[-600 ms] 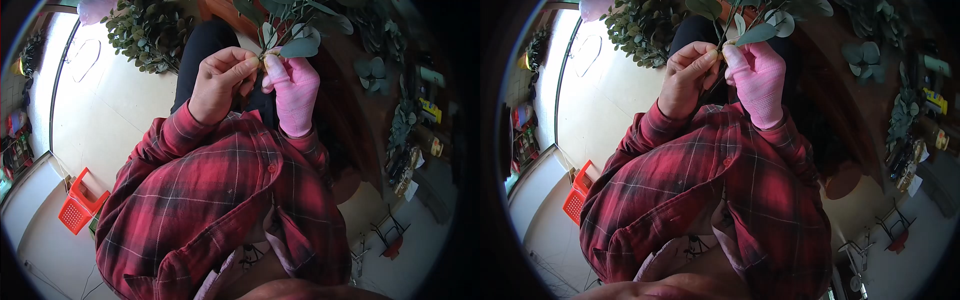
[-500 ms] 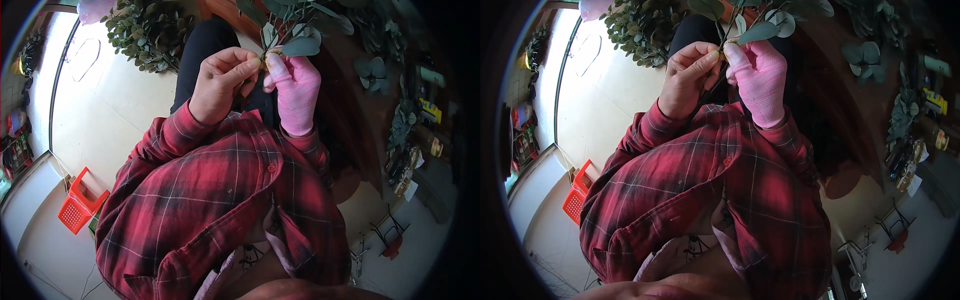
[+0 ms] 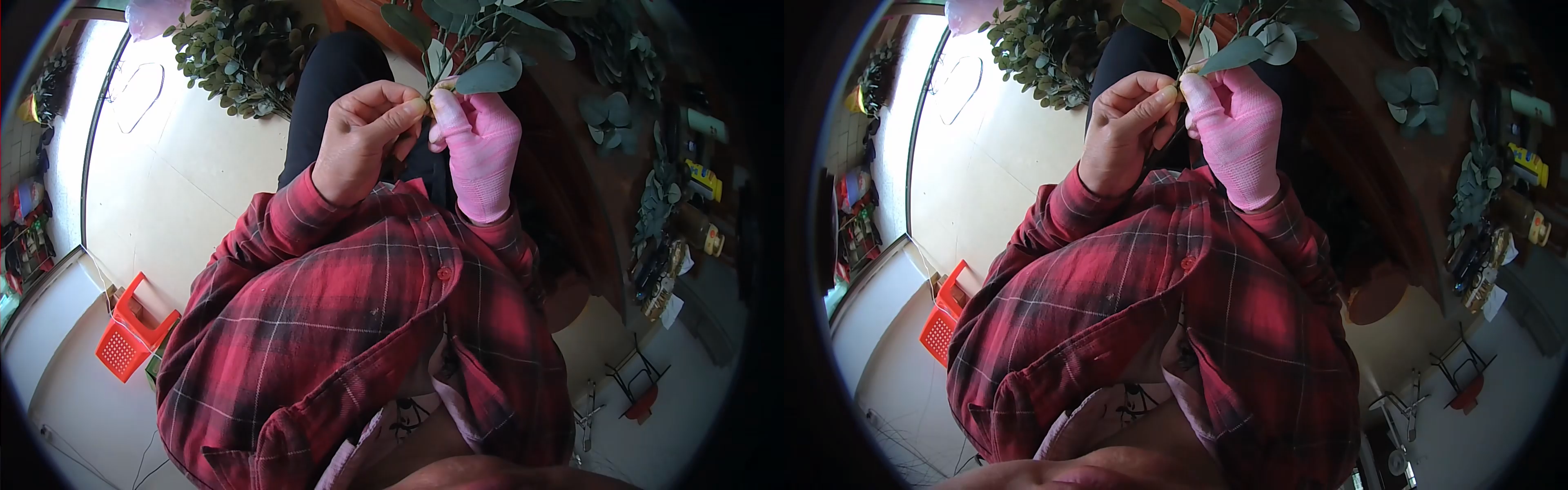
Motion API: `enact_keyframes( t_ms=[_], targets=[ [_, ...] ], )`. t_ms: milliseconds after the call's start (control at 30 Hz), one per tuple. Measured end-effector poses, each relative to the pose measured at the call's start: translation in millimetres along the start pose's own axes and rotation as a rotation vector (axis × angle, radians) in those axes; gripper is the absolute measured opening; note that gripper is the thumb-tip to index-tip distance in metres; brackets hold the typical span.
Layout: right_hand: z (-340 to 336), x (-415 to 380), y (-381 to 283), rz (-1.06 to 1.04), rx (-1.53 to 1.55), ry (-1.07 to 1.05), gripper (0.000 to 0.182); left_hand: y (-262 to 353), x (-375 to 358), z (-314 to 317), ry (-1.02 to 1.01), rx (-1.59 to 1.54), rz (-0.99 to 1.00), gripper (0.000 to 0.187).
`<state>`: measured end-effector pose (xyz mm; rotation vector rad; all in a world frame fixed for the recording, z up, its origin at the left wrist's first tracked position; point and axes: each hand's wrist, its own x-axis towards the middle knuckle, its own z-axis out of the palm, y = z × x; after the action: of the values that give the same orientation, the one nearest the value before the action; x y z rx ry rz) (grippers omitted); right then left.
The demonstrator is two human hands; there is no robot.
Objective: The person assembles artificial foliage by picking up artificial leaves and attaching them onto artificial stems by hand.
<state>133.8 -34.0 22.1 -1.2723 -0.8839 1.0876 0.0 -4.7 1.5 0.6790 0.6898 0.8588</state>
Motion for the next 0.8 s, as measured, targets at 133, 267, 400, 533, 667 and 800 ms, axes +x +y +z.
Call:
enact_keyframes(
  t_ms=[133, 267, 400, 533, 667, 800],
  targets=[
    [-0.1, -0.9, 0.0, 0.001, -0.004, 0.003, 0.006, -0.6, -0.6, 1.5, 0.013, -0.001, -0.003, 0.010],
    [0.8, -1.5, -1.0, 0.012, 0.012, 0.005, 0.007, -0.4, -1.6, 3.0, 0.031, 0.011, 0.002, 0.009],
    [1.5, -2.0, -0.9, 0.001, -0.003, 0.014, 0.007, -0.4, -2.0, 3.8, 0.031, 0.005, 0.007, 0.009],
    [2.4, -2.9, 0.5, -0.012, -0.002, 0.019, 0.007, -0.8, -2.1, 3.3, 0.032, 0.007, 0.010, 0.010],
    [2.5, -3.9, 1.0, -0.009, 0.005, 0.026, 0.007, -0.6, -2.7, 4.6, 0.036, 0.007, 0.018, 0.010],
    [0.9, -4.3, 1.4, -0.006, -0.010, 0.018, 0.007, -2.2, -2.2, 3.4, 0.028, 0.000, 0.020, 0.010]
  ],
)
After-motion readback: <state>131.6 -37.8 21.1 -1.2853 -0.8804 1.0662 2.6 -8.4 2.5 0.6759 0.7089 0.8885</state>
